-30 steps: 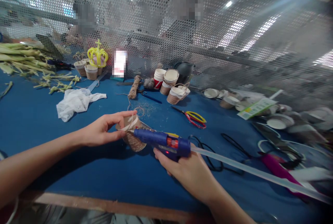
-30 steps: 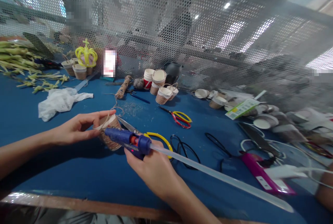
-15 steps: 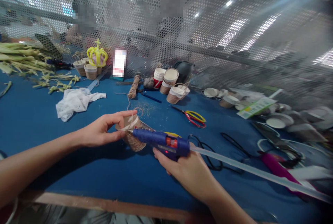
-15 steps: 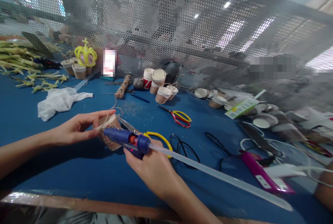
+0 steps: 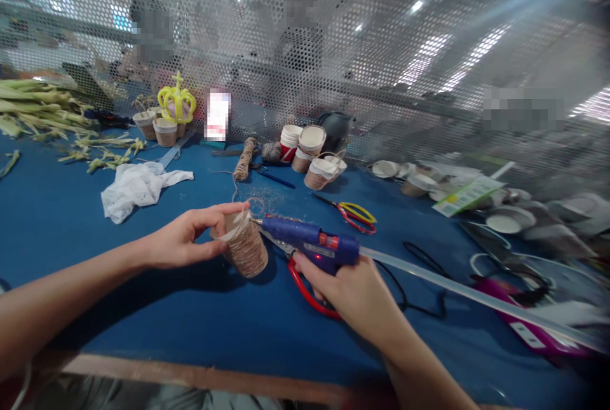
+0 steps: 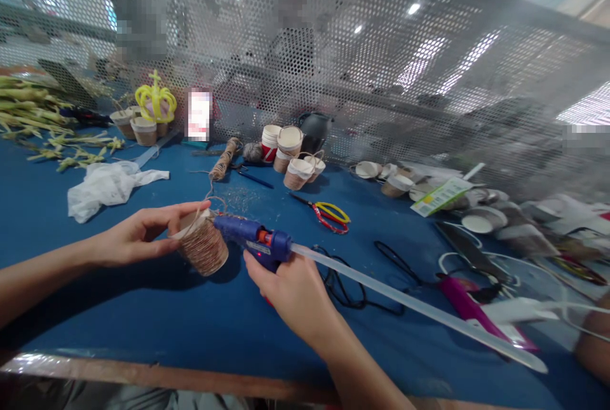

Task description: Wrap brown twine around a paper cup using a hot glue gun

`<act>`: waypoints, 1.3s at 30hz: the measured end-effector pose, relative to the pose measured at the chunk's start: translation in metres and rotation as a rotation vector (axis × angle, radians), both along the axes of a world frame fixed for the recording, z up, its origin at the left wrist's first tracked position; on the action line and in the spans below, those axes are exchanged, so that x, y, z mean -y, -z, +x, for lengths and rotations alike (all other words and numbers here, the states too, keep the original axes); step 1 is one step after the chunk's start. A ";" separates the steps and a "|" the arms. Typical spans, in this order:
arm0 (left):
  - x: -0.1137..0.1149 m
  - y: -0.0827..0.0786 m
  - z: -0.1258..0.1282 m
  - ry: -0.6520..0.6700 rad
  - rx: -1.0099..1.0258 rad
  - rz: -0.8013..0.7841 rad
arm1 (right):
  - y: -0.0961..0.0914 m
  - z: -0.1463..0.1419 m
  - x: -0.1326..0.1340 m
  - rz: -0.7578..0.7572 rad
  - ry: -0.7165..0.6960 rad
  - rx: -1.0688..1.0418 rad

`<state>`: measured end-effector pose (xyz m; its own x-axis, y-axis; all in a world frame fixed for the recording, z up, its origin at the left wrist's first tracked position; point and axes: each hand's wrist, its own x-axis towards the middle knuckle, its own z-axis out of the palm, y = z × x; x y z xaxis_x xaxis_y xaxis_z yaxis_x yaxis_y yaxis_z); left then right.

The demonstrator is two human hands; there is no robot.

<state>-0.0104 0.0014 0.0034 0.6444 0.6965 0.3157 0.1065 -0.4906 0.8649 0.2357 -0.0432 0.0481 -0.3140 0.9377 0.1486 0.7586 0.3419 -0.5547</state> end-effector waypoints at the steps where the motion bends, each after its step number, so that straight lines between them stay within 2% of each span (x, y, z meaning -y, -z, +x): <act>1: 0.000 0.000 0.000 -0.001 -0.001 0.003 | 0.001 0.000 -0.001 0.022 -0.007 -0.004; 4: -0.001 0.001 0.000 -0.006 -0.004 0.005 | 0.007 0.000 -0.004 0.078 -0.009 -0.041; 7: -0.001 0.002 0.000 -0.004 0.001 -0.002 | 0.012 -0.001 -0.004 0.062 0.047 -0.081; 12: 0.000 0.000 0.000 -0.004 -0.015 0.012 | 0.010 0.000 -0.008 -0.188 0.107 -0.304; 14: 0.000 -0.003 -0.001 -0.015 -0.033 0.027 | 0.009 0.005 -0.014 -0.238 0.110 -0.417; 18: -0.001 -0.012 -0.008 -0.044 -0.064 0.063 | 0.012 0.019 -0.036 -0.223 0.295 -0.640; 20: -0.002 -0.017 -0.013 -0.047 -0.080 0.086 | 0.016 0.024 -0.049 -0.251 0.395 -0.667; 23: -0.003 -0.023 -0.018 -0.025 -0.116 0.111 | 0.024 0.025 -0.068 -0.306 0.437 -0.644; 27: -0.003 -0.024 -0.020 0.063 -0.168 0.090 | 0.038 0.021 -0.088 -0.415 0.464 -0.509; 31: -0.003 -0.023 -0.020 0.119 -0.178 0.084 | 0.046 0.020 -0.102 -0.408 0.460 -0.340; 36: -0.001 -0.025 -0.019 0.141 -0.175 0.083 | 0.031 0.013 -0.096 -0.208 0.398 -0.168; 39: 0.000 -0.026 -0.018 0.142 -0.181 0.082 | 0.014 -0.004 -0.079 -0.123 0.219 -0.154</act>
<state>-0.0280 0.0010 0.0296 0.7851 0.5717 0.2383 0.1810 -0.5797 0.7945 0.2314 0.0362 0.0341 -0.0845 0.9946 0.0596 0.7102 0.1021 -0.6965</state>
